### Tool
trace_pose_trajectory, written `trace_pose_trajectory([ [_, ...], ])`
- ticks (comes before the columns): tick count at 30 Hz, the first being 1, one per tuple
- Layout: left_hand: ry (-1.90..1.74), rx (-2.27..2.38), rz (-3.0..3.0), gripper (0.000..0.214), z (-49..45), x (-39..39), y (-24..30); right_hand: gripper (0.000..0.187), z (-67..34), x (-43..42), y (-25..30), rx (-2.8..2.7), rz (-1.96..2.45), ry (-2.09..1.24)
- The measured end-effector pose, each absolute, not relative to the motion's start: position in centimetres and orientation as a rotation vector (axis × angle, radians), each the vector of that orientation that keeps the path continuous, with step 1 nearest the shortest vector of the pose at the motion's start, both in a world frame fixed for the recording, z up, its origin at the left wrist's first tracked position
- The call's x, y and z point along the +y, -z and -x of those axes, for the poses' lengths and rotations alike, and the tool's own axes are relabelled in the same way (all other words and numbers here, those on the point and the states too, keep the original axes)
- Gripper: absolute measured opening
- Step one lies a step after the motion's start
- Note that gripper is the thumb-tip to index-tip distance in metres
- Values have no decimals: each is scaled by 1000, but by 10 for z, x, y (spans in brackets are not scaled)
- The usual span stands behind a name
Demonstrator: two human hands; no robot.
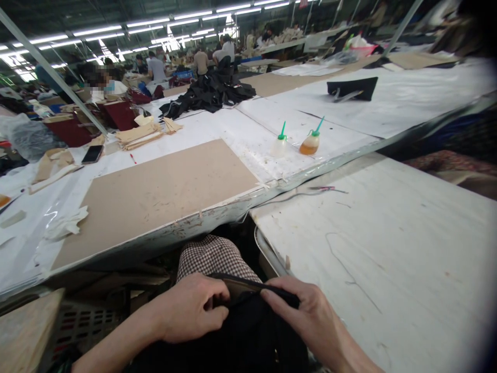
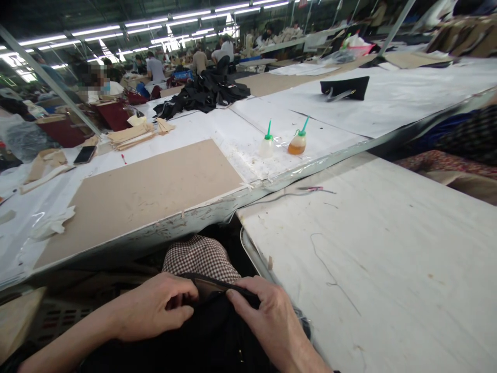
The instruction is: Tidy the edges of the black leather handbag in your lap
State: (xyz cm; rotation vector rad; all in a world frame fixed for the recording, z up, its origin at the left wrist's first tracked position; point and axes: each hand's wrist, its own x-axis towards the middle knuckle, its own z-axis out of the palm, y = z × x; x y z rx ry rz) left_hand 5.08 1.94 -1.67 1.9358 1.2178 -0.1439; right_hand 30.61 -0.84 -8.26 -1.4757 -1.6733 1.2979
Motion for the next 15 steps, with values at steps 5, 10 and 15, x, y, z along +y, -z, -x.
trace_pose_trajectory([
  [5, 74, 1327, -2024, 13, -44, 16, 21, 36, -305, -6, 82, -1655, 1481, -1334],
  [10, -109, 1317, -2121, 24, -36, 17, 28, 43, -305, -6, 83, -1610, 1470, -1432],
  [15, -373, 1373, -1953, 20, -32, 25, 33, 40, -305, -7, 86, -1520, 1446, -1545],
])
